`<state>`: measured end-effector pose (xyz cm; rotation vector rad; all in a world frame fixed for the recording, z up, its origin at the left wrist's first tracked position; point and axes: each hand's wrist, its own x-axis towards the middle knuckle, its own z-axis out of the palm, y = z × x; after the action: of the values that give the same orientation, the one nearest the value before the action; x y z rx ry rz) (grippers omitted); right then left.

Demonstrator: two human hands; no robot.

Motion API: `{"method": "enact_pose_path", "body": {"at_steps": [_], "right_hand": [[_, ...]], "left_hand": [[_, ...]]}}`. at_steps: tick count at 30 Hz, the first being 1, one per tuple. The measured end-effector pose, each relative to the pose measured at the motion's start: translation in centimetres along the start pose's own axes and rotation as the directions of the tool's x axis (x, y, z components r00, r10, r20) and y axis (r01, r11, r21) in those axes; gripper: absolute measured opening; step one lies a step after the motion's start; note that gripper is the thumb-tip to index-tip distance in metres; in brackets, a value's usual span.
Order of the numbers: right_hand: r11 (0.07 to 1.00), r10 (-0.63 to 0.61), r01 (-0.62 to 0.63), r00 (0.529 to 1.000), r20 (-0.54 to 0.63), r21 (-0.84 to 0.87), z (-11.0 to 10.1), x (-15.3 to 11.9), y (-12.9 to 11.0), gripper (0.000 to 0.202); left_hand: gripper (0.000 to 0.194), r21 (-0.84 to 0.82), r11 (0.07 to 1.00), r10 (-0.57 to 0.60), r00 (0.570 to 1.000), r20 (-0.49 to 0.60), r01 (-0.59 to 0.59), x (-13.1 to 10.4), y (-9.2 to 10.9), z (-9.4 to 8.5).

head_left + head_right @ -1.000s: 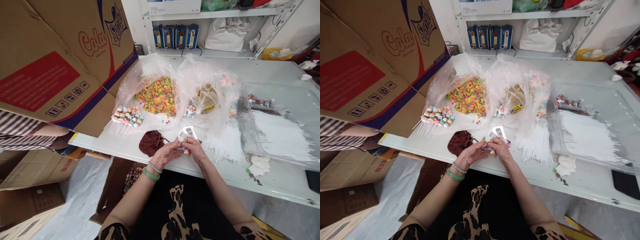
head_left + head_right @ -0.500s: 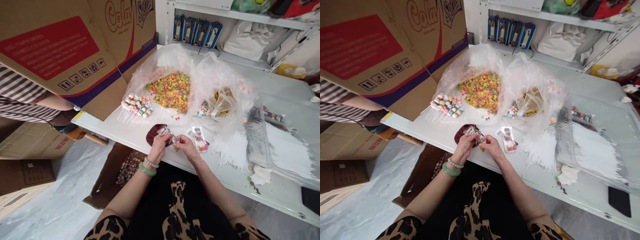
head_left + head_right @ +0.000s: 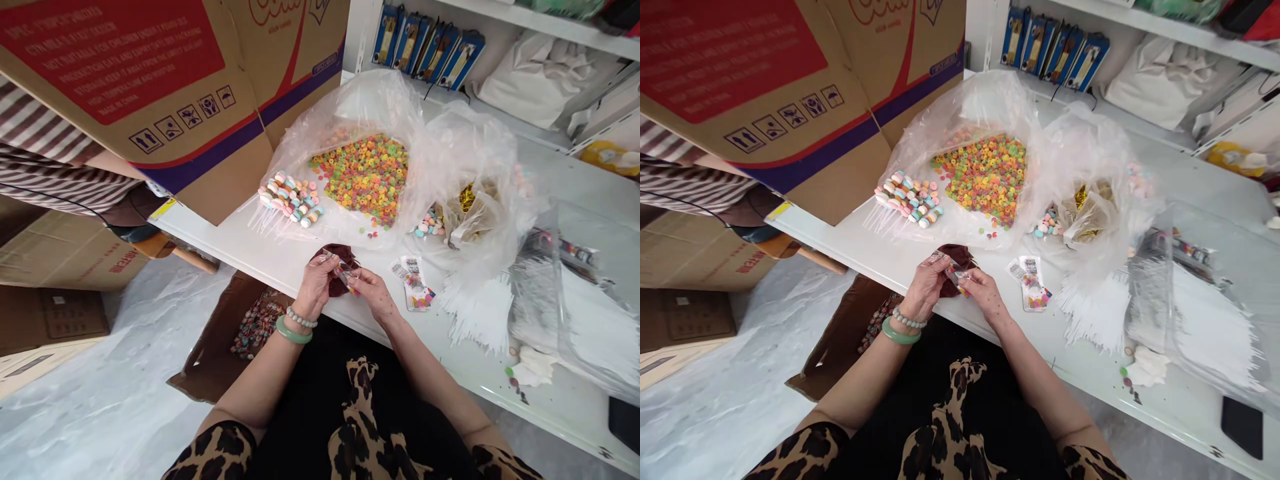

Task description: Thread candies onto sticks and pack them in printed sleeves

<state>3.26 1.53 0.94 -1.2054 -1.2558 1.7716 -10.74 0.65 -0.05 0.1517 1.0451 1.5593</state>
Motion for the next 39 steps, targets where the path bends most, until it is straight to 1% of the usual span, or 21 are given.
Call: {"method": "enact_pose_path", "body": {"at_steps": [4,7,8,10,12,14,15,17,19,20,21,23,25,27,29,31,33,35,36,37,39], "right_hand": [[0.999,0.032,-0.030,0.998,-0.058,0.031,1.1,0.5,0.7,0.029],[0.999,0.044,-0.046,0.994,-0.098,-0.014,1.2,0.9,1.2,0.034],[0.999,0.039,-0.042,0.993,-0.114,-0.027,1.2,1.0,1.3,0.036],[0.999,0.033,-0.038,0.991,-0.133,-0.039,1.4,1.1,1.3,0.038],[0.999,0.030,-0.035,0.992,-0.120,-0.040,1.6,1.3,1.2,0.038],[0.999,0.011,-0.015,0.996,-0.085,-0.052,2.0,1.4,1.1,0.036],[0.998,-0.001,-0.003,0.998,-0.065,-0.065,2.1,1.4,1.0,0.035],[0.995,-0.014,0.009,0.999,-0.042,-0.101,2.4,1.5,0.8,0.033],[0.994,-0.019,0.013,0.999,-0.051,-0.111,2.6,1.6,0.5,0.030],[0.995,-0.020,0.015,0.998,-0.055,-0.096,2.8,1.7,0.3,0.028],[0.997,-0.019,0.015,0.999,-0.047,-0.074,2.9,1.8,0.1,0.028],[0.999,0.004,-0.004,1.000,-0.009,-0.046,3.3,2.0,-0.4,0.029],[0.999,0.042,-0.043,0.999,-0.025,-0.032,3.7,2.2,-0.8,0.031],[0.998,0.067,-0.068,0.994,-0.089,-0.005,4.2,2.5,-1.0,0.032],[0.997,0.072,-0.070,0.990,-0.118,0.020,4.5,2.7,-1.0,0.031],[0.998,0.059,-0.059,0.992,-0.109,0.003,4.8,2.9,-0.9,0.029],[0.999,0.035,-0.039,0.993,-0.112,-0.035,5.0,3.0,-0.9,0.031],[0.995,0.023,-0.032,0.995,-0.094,-0.095,5.1,3.2,-0.9,0.034],[0.990,0.024,-0.033,0.997,-0.073,-0.137,5.2,3.4,-0.9,0.036],[0.983,0.025,-0.034,0.998,-0.051,-0.179,5.3,3.5,-0.8,0.037],[0.968,0.010,-0.016,1.000,-0.028,-0.251,5.4,3.8,-0.4,0.035]], "left_hand": [[0.025,-0.098,0.995,0.017,1.000,-0.009,-0.018,0.3,-0.2,-0.2],[0.026,-0.092,0.996,-0.011,1.000,-0.010,0.010,0.2,0.4,-0.7],[0.028,-0.062,0.997,-0.049,0.999,0.001,0.048,0.1,0.7,-0.9],[0.033,0.050,0.983,-0.177,0.983,0.050,0.174,-0.2,1.3,-1.4],[0.035,0.173,0.938,-0.320,0.940,0.114,0.299,-0.4,1.6,-1.9],[0.035,0.234,0.900,-0.406,0.902,0.144,0.368,-0.4,1.6,-2.3],[0.034,0.226,0.899,-0.409,0.903,0.132,0.374,-0.3,1.6,-2.4],[0.031,0.152,0.935,-0.332,0.941,0.057,0.321,-0.1,1.5,-2.5],[0.028,0.064,0.978,-0.200,0.980,-0.026,0.201,0.0,1.5,-2.5],[0.027,0.032,0.990,-0.139,0.989,-0.046,0.141,0.1,1.6,-2.5],[0.027,0.015,0.995,-0.096,0.994,-0.046,0.097,0.2,1.6,-2.4],[0.028,0.011,0.998,-0.061,0.998,-0.016,0.062,0.2,1.8,-2.3],[0.028,0.009,0.998,-0.069,0.997,0.023,0.069,0.3,2.0,-2.3],[0.028,-0.016,0.997,-0.078,0.996,0.040,0.078,0.3,2.1,-2.3],[0.032,-0.064,0.995,-0.072,0.997,0.023,0.073,0.2,2.3,-2.5],[0.035,-0.096,0.991,-0.087,0.996,0.020,0.088,0.0,2.6,-2.7],[0.036,-0.065,0.986,-0.149,0.986,0.075,0.154,-0.3,2.8,-3.0],[0.036,-0.014,0.972,-0.229,0.963,0.143,0.233,-0.3,2.9,-3.2],[0.035,-0.003,0.967,-0.252,0.956,0.148,0.255,-0.2,2.9,-3.3],[0.035,-0.010,0.966,-0.255,0.959,0.122,0.259,-0.1,2.9,-3.5],[0.035,-0.053,0.975,-0.217,0.976,0.012,0.218,0.3,3.0,-3.7]]}}
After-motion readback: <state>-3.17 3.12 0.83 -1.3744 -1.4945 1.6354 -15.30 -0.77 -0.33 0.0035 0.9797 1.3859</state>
